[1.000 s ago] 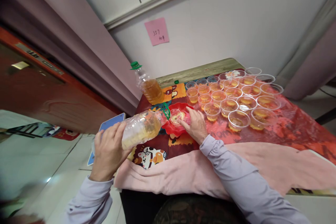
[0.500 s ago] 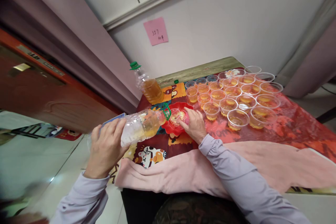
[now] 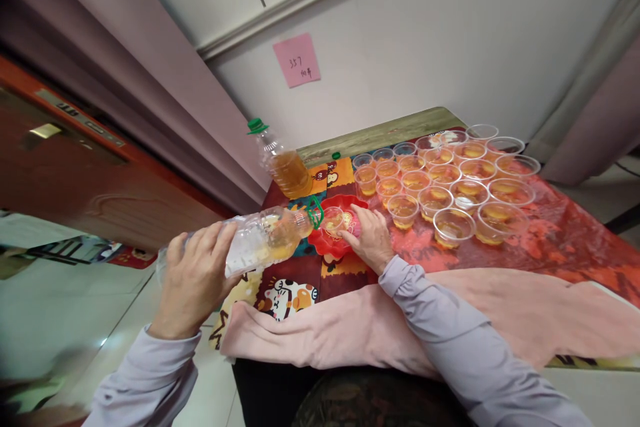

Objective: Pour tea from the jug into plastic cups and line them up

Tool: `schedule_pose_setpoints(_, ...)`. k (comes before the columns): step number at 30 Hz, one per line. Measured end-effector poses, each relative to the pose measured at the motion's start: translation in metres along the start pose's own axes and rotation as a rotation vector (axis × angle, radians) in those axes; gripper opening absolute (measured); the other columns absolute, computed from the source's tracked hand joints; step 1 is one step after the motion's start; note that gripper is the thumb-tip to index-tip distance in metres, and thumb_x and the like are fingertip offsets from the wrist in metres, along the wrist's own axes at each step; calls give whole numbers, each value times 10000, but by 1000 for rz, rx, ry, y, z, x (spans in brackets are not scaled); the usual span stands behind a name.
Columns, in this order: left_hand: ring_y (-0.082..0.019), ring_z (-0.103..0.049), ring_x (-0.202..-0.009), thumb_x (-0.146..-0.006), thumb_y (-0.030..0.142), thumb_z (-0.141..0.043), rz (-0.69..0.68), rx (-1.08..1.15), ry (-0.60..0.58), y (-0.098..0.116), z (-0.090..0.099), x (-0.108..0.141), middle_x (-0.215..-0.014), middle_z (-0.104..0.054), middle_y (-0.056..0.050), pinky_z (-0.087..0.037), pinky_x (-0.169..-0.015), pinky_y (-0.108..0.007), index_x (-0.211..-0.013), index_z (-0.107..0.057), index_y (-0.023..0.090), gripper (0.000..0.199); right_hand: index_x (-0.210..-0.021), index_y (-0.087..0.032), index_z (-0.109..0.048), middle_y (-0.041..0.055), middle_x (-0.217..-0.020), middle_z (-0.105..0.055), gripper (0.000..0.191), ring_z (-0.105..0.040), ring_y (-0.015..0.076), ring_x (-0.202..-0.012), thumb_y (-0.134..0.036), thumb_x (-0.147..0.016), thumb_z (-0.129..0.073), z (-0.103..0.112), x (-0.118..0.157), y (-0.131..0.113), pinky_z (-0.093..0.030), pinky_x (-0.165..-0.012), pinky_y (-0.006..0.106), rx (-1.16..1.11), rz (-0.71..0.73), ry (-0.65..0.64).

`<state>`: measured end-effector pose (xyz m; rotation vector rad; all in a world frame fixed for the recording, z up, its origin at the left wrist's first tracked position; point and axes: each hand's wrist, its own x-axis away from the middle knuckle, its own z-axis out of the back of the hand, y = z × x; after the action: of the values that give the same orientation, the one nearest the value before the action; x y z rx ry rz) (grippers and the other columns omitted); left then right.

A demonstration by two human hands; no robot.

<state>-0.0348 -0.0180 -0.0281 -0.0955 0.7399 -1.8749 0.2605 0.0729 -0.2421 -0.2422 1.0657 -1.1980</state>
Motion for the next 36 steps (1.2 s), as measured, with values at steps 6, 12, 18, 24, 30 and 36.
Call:
schedule_pose_setpoints(6,-416,-615,-1283,-843,152,-664,-26,-46,20,-2,4,-3,-1452,-643,-266,-354,-1139,-587,-1505,-506,81,684,-1415,-137,-620,219,-1348,-732,629,-696,386,-1226,-525,-930,-716,0,0,-1,-485,-1115,582,2,6,6)
schedule_pose_setpoints(12,-398,-628,-1248,-824,127,-633,-49,-97,35,-2,10,-9,-1424,-662,-245,-367,-1118,-574,-1496,-503,107,684,-1422,-149,-616,210,-1352,-732,614,-695,378,-1236,-499,-927,-713,1,-1,-2,-484,-1121,578,-13,0,5)
schedule_pose_setpoints(18,-402,-619,-1272,-821,126,-624,-64,-89,21,-4,15,-16,-1429,-658,-237,-363,-1129,-584,-1524,-485,137,717,-1423,-133,-619,217,-1357,-727,624,-689,378,-1247,-496,-926,-720,1,0,-4,-467,-1137,577,-25,-14,9)
schedule_pose_setpoints(24,-395,-606,-1279,-848,123,-599,-63,-94,-2,-3,23,-25,-1440,-653,-225,-361,-1147,-590,-1528,-481,150,690,-1423,-135,-615,214,-1365,-721,621,-681,374,-1242,-497,-931,-724,2,-1,-5,-475,-1126,574,-34,-24,0)
schedule_pose_setpoints(30,-410,-586,-1320,-865,144,-611,-18,-2,-54,-1,26,-27,-1470,-623,-236,-329,-1184,-603,-1525,-507,136,668,-1429,-169,-610,206,-1374,-715,612,-682,375,-1239,-490,-922,-729,4,-2,-4,-477,-1123,583,-30,-26,-11)
schedule_pose_setpoints(36,-419,-578,-1330,-890,148,-597,-32,-53,-71,0,25,-25,-1485,-614,-257,-328,-1177,-601,-1520,-505,90,640,-1425,-160,-610,211,-1358,-721,609,-682,373,-1237,-490,-926,-722,3,-2,-4,-481,-1117,574,-38,-37,-15)
